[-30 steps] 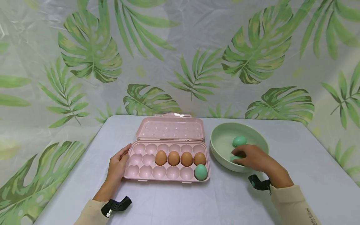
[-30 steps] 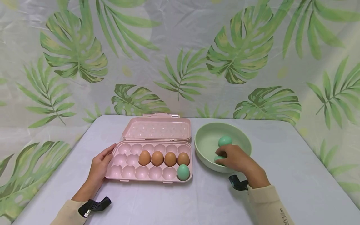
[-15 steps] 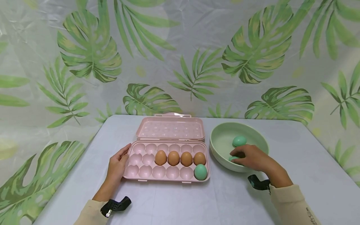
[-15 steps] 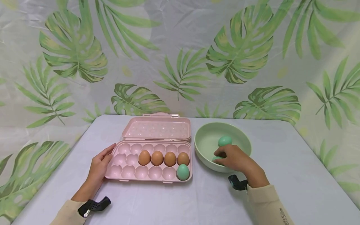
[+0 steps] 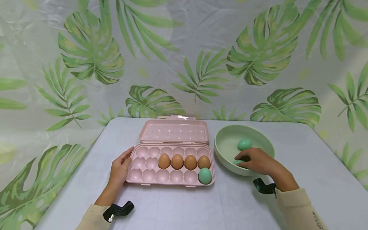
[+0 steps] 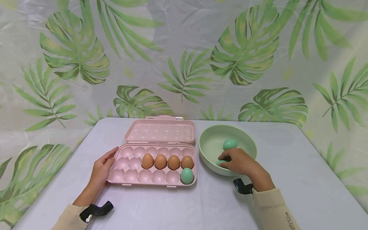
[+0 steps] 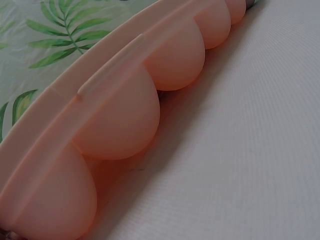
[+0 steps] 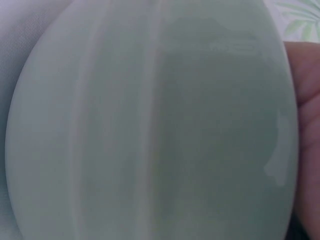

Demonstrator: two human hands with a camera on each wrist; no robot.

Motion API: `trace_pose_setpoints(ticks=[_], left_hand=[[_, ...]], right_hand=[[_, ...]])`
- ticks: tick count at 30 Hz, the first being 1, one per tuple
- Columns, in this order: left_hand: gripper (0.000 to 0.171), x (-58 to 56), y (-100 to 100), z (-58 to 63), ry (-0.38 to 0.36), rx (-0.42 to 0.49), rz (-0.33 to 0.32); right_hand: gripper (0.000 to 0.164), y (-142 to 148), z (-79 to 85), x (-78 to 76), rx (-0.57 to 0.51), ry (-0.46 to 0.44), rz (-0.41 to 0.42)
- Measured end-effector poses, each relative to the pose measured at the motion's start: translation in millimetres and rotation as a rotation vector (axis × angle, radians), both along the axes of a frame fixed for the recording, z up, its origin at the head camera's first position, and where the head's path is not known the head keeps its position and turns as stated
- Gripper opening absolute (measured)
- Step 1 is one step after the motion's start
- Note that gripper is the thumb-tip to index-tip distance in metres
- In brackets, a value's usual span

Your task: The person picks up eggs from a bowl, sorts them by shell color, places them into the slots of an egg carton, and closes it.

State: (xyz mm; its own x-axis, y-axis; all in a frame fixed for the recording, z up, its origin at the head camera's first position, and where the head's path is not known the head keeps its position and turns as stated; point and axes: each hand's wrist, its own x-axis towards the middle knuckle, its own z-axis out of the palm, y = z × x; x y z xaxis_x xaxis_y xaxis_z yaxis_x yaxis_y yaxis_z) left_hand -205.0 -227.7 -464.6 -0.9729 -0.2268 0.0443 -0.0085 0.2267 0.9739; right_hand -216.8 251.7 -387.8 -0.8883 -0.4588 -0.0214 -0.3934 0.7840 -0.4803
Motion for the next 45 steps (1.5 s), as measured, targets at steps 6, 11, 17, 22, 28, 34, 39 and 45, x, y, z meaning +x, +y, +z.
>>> trace_pose_setpoints(ticks=[6,11,17,22,28,34,39,45], left_hand=[[0.041,-0.1,-0.1,0.1,0.001,-0.001,-0.003],[0.042,0.0,-0.3,-0.4,0.001,0.001,-0.004],[0.042,0.4,0.0,0.1,-0.005,-0.001,-0.006],[0.042,0.8,0.2,0.4,-0.002,-0.008,-0.007],[0.042,0.5,0.0,0.0,0.002,-0.012,-0.007],[0.042,0.7,-0.1,-0.1,0.001,-0.01,-0.004],[0.042,1.0,0.5,0.6,-0.009,-0.004,-0.003],[0.042,0.8,0.9,1.6,-0.013,-0.001,-0.001]], right_hand=[[0.025,0.2,0.4,0.2,-0.002,0.01,0.0],[0.026,0.8,-0.2,-0.1,-0.002,0.013,-0.006],[0.028,1.0,-0.4,0.2,0.001,0.038,-0.026],[0.028,1.3,0.6,-0.5,-0.009,0.079,-0.037],[0.029,1.6,0.7,-1.9,-0.037,0.099,-0.035],[0.032,0.7,-0.1,-1.6,-0.092,0.125,-0.025],[0.036,-0.6,1.2,-0.1,-0.14,0.117,-0.029],[0.038,-4.1,6.2,3.4,-0.2,0.125,-0.038]])
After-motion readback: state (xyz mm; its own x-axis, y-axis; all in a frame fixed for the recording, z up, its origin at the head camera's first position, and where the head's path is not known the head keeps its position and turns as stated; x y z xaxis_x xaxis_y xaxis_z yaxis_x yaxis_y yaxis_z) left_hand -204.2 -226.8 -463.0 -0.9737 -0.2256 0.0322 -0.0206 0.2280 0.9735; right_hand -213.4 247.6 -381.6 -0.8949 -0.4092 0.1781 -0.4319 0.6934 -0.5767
